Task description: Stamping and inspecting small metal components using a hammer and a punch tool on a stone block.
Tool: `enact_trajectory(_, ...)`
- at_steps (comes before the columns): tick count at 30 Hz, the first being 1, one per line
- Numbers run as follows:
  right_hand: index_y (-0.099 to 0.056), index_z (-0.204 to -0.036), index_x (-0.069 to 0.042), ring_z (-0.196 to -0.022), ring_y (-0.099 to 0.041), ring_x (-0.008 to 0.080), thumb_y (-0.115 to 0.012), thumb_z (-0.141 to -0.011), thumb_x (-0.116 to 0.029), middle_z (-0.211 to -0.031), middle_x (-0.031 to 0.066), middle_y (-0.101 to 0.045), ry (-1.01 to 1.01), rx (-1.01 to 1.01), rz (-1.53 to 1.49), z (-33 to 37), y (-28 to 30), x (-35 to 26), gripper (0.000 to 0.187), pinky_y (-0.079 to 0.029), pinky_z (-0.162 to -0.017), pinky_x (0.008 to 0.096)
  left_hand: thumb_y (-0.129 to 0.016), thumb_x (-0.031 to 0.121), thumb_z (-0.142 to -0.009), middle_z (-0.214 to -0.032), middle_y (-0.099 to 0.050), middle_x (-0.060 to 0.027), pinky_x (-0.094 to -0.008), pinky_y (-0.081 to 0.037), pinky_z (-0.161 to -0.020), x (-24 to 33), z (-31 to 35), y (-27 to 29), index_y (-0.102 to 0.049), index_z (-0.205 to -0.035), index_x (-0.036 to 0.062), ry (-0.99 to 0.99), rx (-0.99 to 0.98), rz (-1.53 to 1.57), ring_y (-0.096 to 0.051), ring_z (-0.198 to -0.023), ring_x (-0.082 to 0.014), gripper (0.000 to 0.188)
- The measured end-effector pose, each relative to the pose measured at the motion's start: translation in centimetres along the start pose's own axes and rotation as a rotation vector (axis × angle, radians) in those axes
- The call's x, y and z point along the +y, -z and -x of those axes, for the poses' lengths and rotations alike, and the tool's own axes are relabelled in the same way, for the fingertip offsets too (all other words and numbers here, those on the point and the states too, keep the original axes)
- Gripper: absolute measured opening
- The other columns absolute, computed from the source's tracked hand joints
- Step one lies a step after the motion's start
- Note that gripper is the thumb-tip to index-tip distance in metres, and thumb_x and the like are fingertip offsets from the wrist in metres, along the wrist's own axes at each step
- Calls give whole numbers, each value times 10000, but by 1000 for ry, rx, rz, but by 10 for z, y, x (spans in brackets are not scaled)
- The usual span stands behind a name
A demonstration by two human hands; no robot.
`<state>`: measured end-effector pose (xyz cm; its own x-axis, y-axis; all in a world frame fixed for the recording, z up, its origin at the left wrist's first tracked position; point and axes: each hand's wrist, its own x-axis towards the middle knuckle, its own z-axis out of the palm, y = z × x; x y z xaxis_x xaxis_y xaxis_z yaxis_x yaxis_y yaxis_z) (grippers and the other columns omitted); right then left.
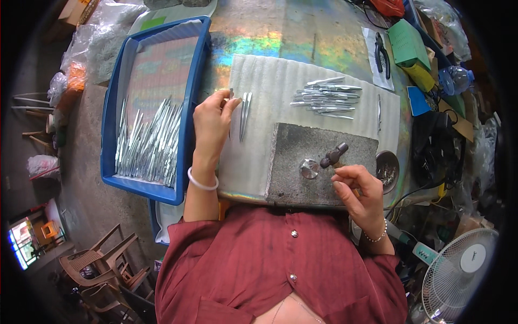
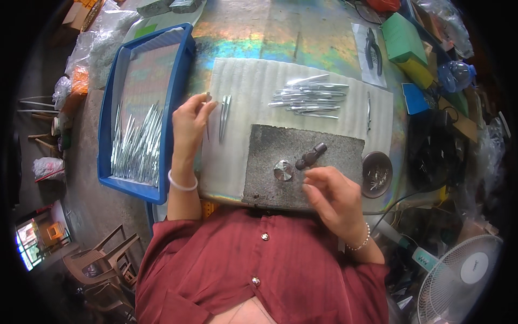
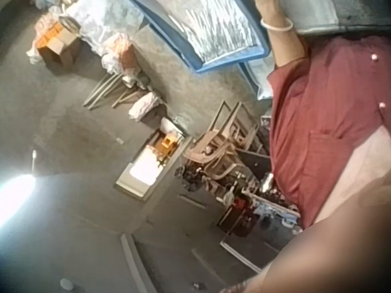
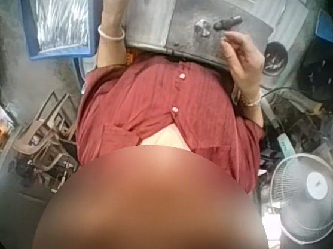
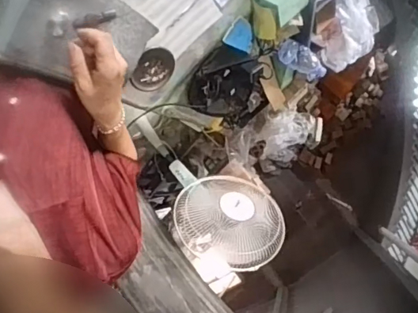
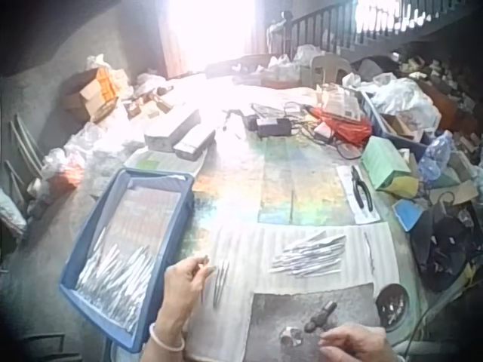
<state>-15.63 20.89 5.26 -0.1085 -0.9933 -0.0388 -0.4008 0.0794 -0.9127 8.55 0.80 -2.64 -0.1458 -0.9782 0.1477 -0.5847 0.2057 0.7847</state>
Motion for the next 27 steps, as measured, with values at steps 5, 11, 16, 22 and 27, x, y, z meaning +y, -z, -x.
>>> enact_trajectory(5, -579, -1010, 9, -746, -639, 232, -653, -809, -18, -895, 132, -615, 14, 61, 206, 5, 10, 6, 216, -500, -653, 302, -724, 176, -770, -713, -633, -132, -366, -475, -614, -12, -7, -23, -660, -984, 32, 1, -83, -179, -618, -647, -281, 266)
enact_trajectory(11, -528, -1086, -2, -921, -563, 325, -641, -764, -31, -1010, 163, -548, 121, 29, 560, -2, 11, 19, 343, -465, -790, 389, -711, 137, -776, -763, -627, -137, -358, -483, -629, -2, -3, -19, -654, -1004, 33, -100, -151, -131, -625, -676, -267, 257)
enact_trajectory(16, -460, -1154, -3, -953, -515, 332, -623, -685, -1, -1042, 151, -485, 117, -38, 742, -1, 3, 22, 497, -461, -779, 412, -677, 103, -806, -853, -641, -138, -320, -497, -654, 37, -20, -26, -661, -1007, 36, -237, -123, -94, -634, -703, -234, 213)
enact_trajectory(22, -463, -1130, 9, -925, -520, 321, -595, -696, -2, -998, 152, -483, 79, -60, 766, 2, 3, 17, 455, -475, -758, 393, -694, 203, -760, -946, -649, -175, -373, -481, -824, 82, -79, -125, -675, -942, 31, -273, -531, -95, -622, -944, -295, 251)
enact_trajectory(27, -456, -1138, -15, -859, -568, 339, -569, -740, -9, -985, 163, -484, -25, -116, 565, 14, 16, 20, 414, -489, -738, 409, -699, 217, -745, -860, -670, -178, -363, -496, -765, 82, -106, -155, -672, -811, 7, -310, -793, -374, -642, -853, -293, 222)
